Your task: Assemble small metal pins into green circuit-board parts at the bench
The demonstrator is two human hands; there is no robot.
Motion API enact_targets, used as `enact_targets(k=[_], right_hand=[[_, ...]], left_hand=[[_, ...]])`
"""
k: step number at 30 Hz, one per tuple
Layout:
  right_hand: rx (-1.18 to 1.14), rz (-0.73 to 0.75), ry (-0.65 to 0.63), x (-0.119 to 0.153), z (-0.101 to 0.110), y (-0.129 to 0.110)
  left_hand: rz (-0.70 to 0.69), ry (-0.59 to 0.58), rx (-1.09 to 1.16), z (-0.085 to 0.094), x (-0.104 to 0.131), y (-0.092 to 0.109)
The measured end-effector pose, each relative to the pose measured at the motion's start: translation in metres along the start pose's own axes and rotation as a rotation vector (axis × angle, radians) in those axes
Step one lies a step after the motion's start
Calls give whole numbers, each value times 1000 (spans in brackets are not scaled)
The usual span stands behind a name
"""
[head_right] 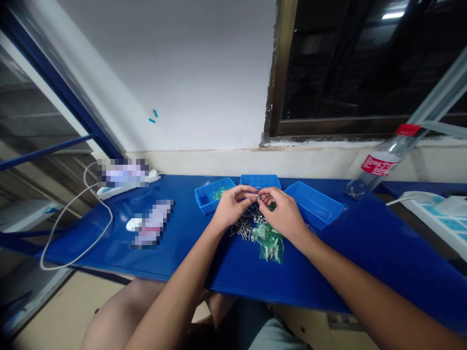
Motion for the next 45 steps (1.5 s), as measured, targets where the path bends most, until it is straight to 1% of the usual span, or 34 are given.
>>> enact_targets(k=[3, 7, 9, 11, 13, 15, 18, 21, 23, 26, 29, 33, 37, 41, 43, 45], right_hand=[[44, 53, -2, -1, 2, -6], [92, 79, -16, -3, 3, -7], [99, 75, 3, -3, 5, -6], [100, 66, 13, -3, 6, -5], [93, 55, -8, -4, 6, -4], [65, 35, -42, -4, 5, -1], [2, 0, -68, -3, 2, 3], [-56, -34, -60, -2, 0, 6], [-95, -89, -51, -2, 0, 7], [-118, -176, -48, -1, 0, 8], [-96, -200, -45, -1, 0, 9], [-64, -174, -51, -2, 1, 10], [-36, -120, -64, -2, 0, 10], [35, -20, -73, -3, 1, 4], [79, 21, -60, -3, 2, 0], [99, 30, -37, -3, 4, -1]], left_hand=[[20, -9, 65, -1, 0, 0], [46, 14, 118, -1, 0, -2], [62, 23, 90, -1, 1, -3], [75, 10, 15, -1, 3, -3], [70, -16, -76, 0, 4, -2], [56, -33, -142, 1, 5, -1], [45, -21, -156, 3, 4, -3], [25, 5, -166, 4, 3, -5], [1, 14, -216, 5, 4, -5], [-27, -1, -300, 4, 5, -2], [-37, -8, -332, 2, 5, -1], [-37, 18, -263, 2, 4, -4], [-31, 5, -241, 1, 4, -5], [-69, -16, -254, -1, 6, 1], [-65, -8, -284, -2, 7, 6], [-48, -10, -328, -2, 8, 11]])
Point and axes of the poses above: each hand's wrist, its own x-axis away from the middle knuckle, its own z-axis out of the back of the hand, y = z × x, the point moved 4 cm from there along -x, towards the middle knuckle, and after that the axes turned 1 degree about -x, right-handed, at the moved point
